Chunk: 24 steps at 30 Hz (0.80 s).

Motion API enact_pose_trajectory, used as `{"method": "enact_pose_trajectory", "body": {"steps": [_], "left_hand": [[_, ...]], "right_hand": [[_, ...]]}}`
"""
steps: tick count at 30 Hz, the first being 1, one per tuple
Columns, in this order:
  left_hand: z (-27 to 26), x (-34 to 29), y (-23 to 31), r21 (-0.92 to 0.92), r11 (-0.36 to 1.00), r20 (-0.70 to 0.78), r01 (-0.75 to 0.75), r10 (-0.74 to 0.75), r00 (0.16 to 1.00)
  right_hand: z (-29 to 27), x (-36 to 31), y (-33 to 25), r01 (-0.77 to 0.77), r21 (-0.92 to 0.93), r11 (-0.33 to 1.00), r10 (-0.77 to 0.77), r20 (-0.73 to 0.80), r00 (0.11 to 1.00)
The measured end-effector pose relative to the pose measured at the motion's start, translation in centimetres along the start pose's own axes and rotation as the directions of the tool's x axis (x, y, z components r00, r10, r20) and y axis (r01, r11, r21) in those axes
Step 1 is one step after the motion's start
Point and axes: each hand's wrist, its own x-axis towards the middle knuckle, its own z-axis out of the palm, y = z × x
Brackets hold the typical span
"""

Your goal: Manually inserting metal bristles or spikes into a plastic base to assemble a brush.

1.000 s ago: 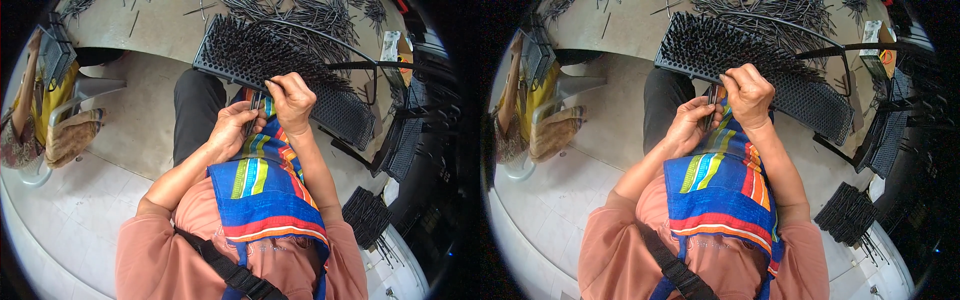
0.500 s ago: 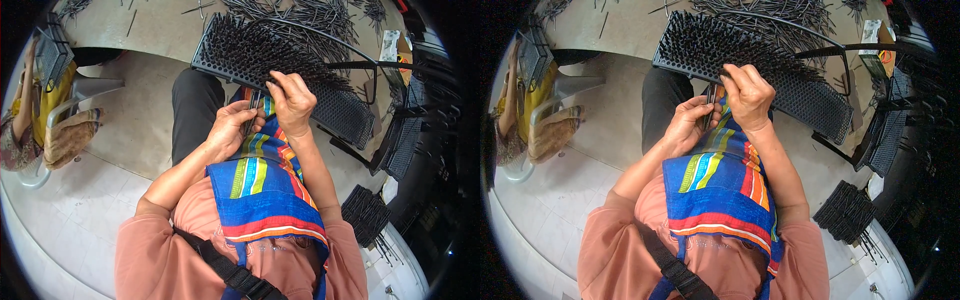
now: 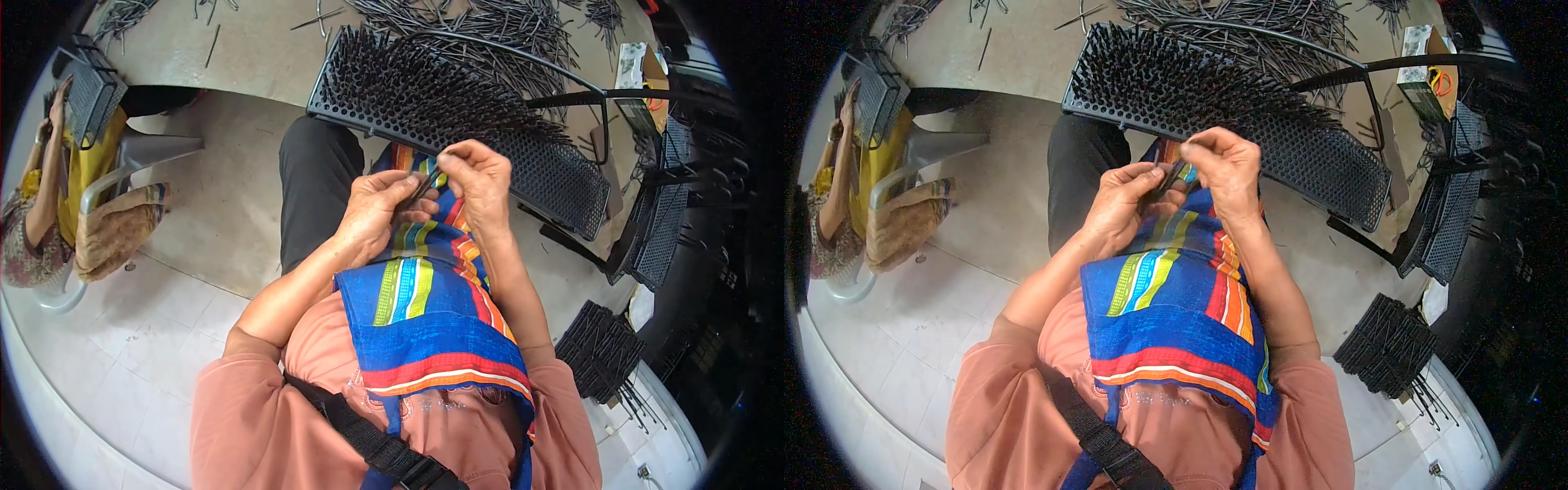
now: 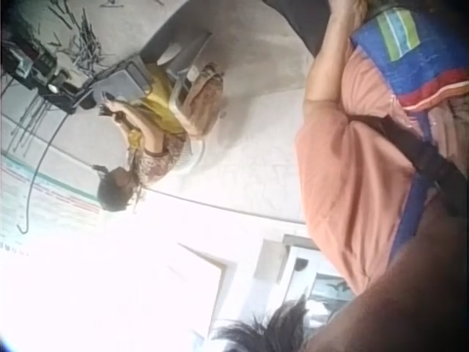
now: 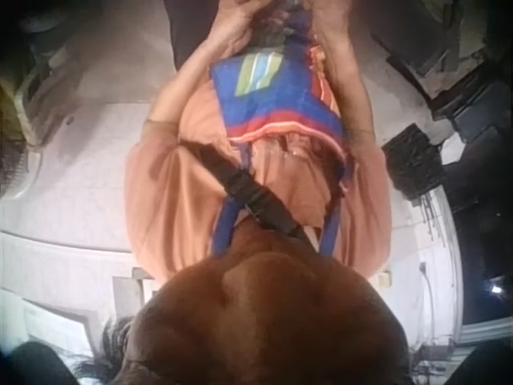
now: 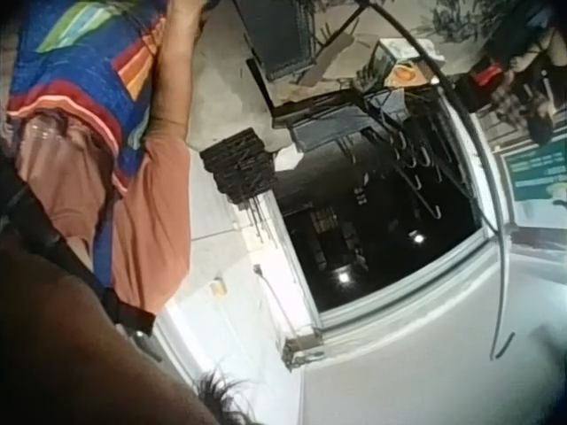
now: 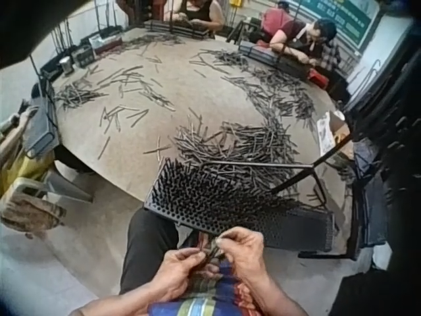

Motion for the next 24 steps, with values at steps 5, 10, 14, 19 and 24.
{"method": "enact_pose_trajectory", "body": {"steps": [5,10,14,19,24], "left_hand": [[-0.6,0.3,-0.9,0.042,0.999,-0.142,0.005,0.001,0.99],[-0.1,0.3,-1.4,0.017,1.0,-0.085,0.012,-0.01,0.996],[-0.2,0.3,-1.4,-0.003,1.0,-0.09,0.013,-0.013,0.996],[0.1,0.3,-1.4,-0.007,1.0,-0.092,0.013,-0.014,0.996],[0.1,0.4,-1.4,-0.015,1.0,-0.063,0.003,-0.004,0.998]], "right_hand": [[0.0,0.9,-0.8,0.451,-0.144,0.881,-0.473,-0.3,0.828],[0.0,1.8,-0.6,0.604,-0.409,0.684,-0.715,-0.209,0.667],[-0.4,1.7,-0.9,0.622,-0.458,0.635,-0.749,-0.165,0.642],[-0.6,1.6,-0.3,0.606,-0.512,0.609,-0.741,-0.094,0.665],[0.1,1.4,-0.1,0.583,-0.634,0.508,-0.75,0.007,0.661]]}}
